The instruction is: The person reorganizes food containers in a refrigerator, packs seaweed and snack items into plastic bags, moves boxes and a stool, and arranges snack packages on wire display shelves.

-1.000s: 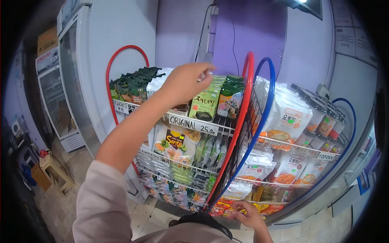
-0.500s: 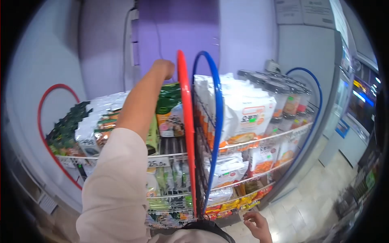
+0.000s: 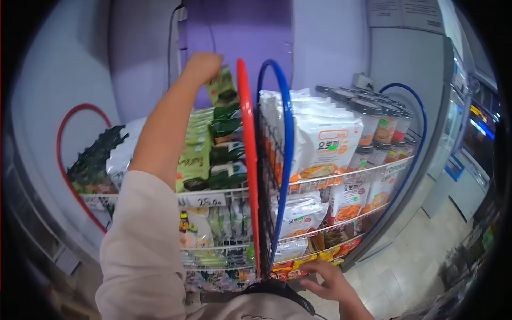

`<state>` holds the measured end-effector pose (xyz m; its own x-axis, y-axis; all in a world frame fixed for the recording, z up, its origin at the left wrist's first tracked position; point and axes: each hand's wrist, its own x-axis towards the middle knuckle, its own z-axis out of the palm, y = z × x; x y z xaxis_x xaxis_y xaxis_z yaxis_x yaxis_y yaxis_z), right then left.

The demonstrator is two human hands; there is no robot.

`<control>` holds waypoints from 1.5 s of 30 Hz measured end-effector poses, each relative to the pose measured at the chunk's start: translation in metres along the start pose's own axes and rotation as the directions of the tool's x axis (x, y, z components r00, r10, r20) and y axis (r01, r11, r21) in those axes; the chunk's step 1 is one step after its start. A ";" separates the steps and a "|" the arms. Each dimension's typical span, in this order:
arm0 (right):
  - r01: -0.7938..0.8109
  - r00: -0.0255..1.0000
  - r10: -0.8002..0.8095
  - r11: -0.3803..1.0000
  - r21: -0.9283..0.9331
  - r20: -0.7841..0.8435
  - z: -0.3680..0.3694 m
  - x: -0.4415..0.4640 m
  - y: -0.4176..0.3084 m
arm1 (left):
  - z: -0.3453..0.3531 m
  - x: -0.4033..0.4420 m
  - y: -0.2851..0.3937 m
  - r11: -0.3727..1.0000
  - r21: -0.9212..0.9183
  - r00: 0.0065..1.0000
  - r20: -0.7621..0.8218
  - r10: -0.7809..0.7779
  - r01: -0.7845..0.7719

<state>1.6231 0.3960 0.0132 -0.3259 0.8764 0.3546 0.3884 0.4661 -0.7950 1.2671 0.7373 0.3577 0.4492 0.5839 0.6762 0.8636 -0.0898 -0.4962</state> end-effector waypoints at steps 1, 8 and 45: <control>0.172 0.981 -0.165 0.983 -0.065 0.100 0.001 0.015 -0.011 | -0.014 -0.008 -0.012 0.999 0.037 0.996 -0.086 0.019 -0.015; 0.657 0.704 -0.622 0.753 0.016 0.343 0.030 0.111 -0.076 | -0.170 -0.113 -0.003 0.996 0.028 0.985 -0.152 -0.078 0.083; 0.438 0.748 -0.588 0.785 -0.438 -0.307 0.116 0.256 -0.110 | -0.082 -0.270 0.038 0.976 -0.002 0.974 0.058 0.219 -0.219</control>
<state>1.3967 0.5550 0.1346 -0.2078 0.4185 0.8841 0.5394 0.8030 -0.2534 1.1972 0.5100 0.2006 0.6131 0.5959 0.5186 0.7447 -0.2168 -0.6312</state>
